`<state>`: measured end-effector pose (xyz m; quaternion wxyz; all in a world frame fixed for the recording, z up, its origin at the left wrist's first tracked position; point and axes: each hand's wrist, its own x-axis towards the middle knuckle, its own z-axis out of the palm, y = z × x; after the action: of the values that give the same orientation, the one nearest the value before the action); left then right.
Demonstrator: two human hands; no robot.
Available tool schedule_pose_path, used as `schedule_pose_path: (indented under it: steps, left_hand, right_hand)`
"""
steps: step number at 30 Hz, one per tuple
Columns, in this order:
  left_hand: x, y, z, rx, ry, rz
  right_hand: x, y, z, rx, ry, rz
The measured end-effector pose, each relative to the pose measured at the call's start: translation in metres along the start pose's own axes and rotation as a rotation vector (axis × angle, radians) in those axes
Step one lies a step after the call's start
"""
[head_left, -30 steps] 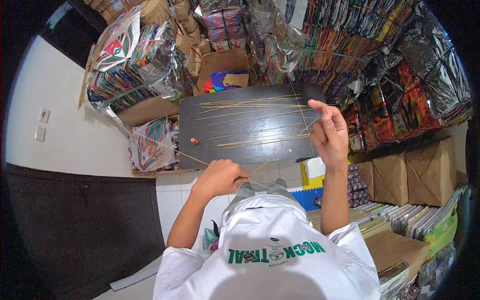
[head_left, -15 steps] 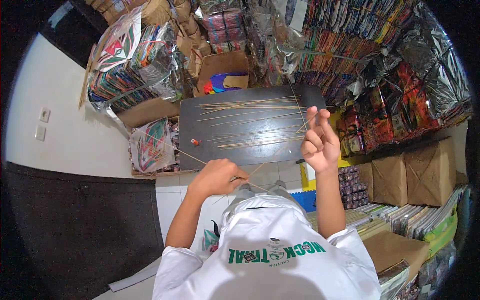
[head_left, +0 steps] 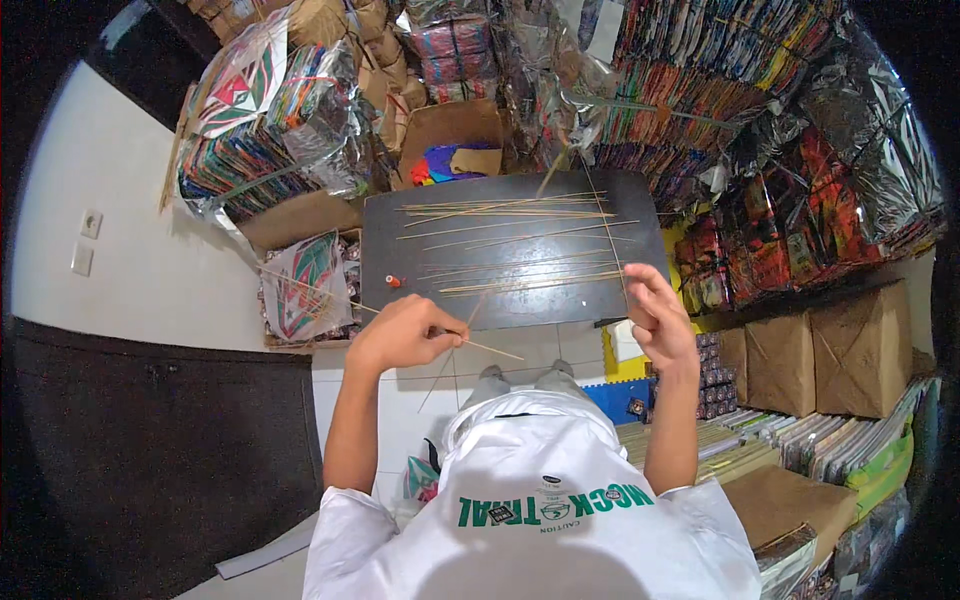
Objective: The person assembles a kite frame by hand. They pick up thin wooden sticks from a pile on a table, align them, and tie them together with string to form a cross structure. The process involves repeated handling of sticks and string to secure the joints.
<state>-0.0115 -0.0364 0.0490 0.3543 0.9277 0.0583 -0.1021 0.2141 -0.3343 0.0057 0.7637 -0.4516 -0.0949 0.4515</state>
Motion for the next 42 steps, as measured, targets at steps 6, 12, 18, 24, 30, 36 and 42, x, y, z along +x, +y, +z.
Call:
schedule_pose_path:
  steps: [6,12,18,24,30,36,42]
  left_hand:
    - [0.000,-0.021,-0.004,-0.078,0.021,-0.038]
    - [0.013,-0.012,-0.009,-0.036,0.021,-0.051]
    - [0.026,-0.016,-0.005,-0.075,0.117,-0.103]
    - [0.031,-0.026,0.003,-0.211,0.168,-0.029]
    - [0.026,-0.036,-0.002,-0.348,0.208,-0.048]
    - [0.025,-0.027,-0.013,-0.433,0.249,-0.048]
    - [0.027,-0.010,-0.014,-0.487,0.316,0.036]
  right_hand:
    - [-0.032,-0.013,-0.021,-0.588,0.095,0.093]
    - [-0.046,-0.004,-0.033,-0.731,0.041,0.131]
    - [-0.046,0.033,-0.033,-0.698,0.023,0.135]
    - [-0.039,0.047,-0.027,-0.590,0.069,0.105]
    - [-0.036,0.037,-0.056,-0.653,0.189,0.159]
    - [-0.030,0.059,-0.101,-0.866,0.122,0.076]
    - [-0.021,0.071,-0.106,-1.359,0.062,0.472]
